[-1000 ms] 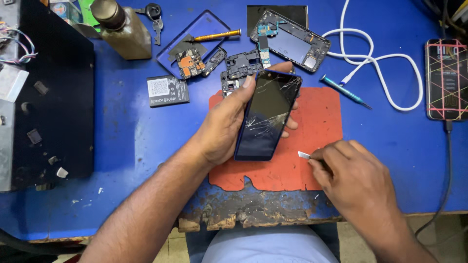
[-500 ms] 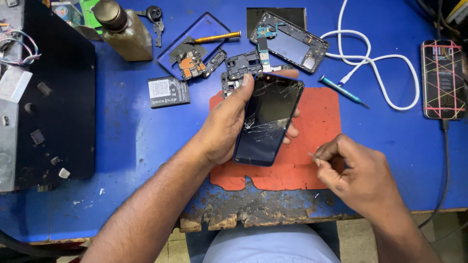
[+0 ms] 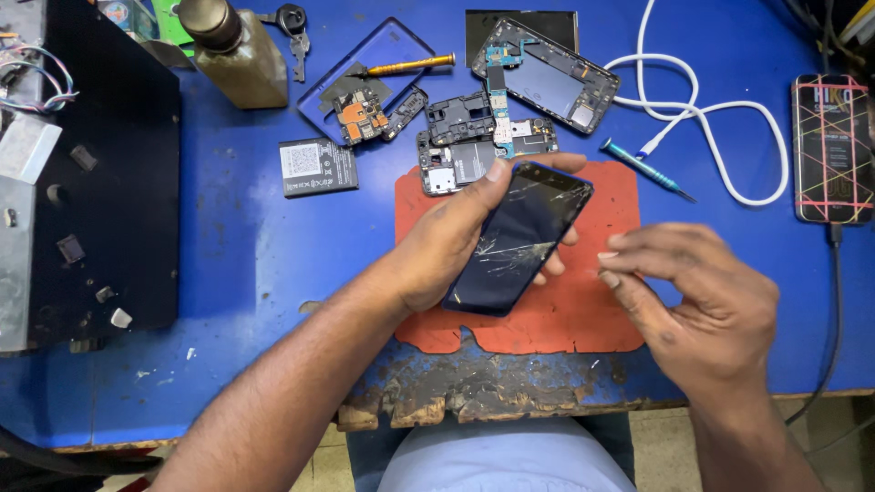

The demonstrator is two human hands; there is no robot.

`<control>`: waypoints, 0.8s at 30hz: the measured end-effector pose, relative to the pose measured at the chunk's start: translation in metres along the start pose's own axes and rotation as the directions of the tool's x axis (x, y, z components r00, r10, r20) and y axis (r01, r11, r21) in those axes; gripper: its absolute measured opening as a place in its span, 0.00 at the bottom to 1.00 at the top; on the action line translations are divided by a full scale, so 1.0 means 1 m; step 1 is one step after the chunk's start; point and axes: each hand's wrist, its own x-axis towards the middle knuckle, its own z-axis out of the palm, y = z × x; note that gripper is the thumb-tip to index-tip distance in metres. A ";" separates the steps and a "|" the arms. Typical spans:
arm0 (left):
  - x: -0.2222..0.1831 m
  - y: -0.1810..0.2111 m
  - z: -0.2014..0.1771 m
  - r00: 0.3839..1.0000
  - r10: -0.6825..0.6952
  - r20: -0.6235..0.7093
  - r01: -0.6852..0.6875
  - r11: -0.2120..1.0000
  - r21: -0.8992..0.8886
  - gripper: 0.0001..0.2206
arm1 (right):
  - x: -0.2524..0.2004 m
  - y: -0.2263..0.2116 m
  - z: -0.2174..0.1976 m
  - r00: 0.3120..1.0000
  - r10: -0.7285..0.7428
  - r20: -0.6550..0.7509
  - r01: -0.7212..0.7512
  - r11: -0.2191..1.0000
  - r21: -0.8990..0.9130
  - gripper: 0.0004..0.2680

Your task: The person disassembles a smartphone, removes the battery, and uses a screwdriver to pry open the device. They then handle a cracked screen and attempt to separate it from the frame.

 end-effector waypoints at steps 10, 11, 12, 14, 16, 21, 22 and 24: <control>0.002 -0.006 0.004 1.000 -0.004 -0.004 0.005 0.993 0.115 0.36 | 0.044 -0.025 0.011 0.948 -0.312 -0.062 0.293 0.932 -0.214 0.08; 0.002 -0.008 0.004 1.000 -0.008 -0.017 0.010 0.991 0.132 0.36 | 0.046 -0.026 0.013 0.936 -0.350 -0.050 0.328 0.913 -0.244 0.08; 0.002 -0.008 0.003 0.999 -0.010 -0.031 0.014 0.989 0.150 0.36 | 0.047 -0.026 0.015 0.934 -0.354 -0.051 0.331 0.909 -0.252 0.08; 0.002 -0.009 0.003 0.999 -0.018 -0.049 0.026 0.987 0.157 0.35 | 0.048 -0.024 0.018 0.931 -0.362 -0.051 0.337 0.903 -0.266 0.08; 0.003 -0.010 0.002 0.997 -0.032 -0.065 0.042 0.987 0.155 0.36 | 0.046 -0.020 0.021 0.931 -0.358 -0.065 0.328 0.903 -0.279 0.08; 0.005 -0.016 -0.001 0.993 -0.065 -0.093 0.077 0.988 0.132 0.35 | 0.041 -0.014 0.024 0.932 -0.350 -0.089 0.316 0.909 -0.270 0.08; 0.006 -0.017 -0.001 0.994 -0.067 -0.091 0.078 0.989 0.126 0.35 | 0.040 -0.013 0.025 0.928 -0.361 -0.088 0.324 0.903 -0.281 0.09; 0.007 -0.021 -0.003 0.994 -0.069 -0.087 0.079 0.990 0.115 0.36 | 0.040 -0.013 0.026 0.914 -0.398 -0.083 0.354 0.880 -0.315 0.11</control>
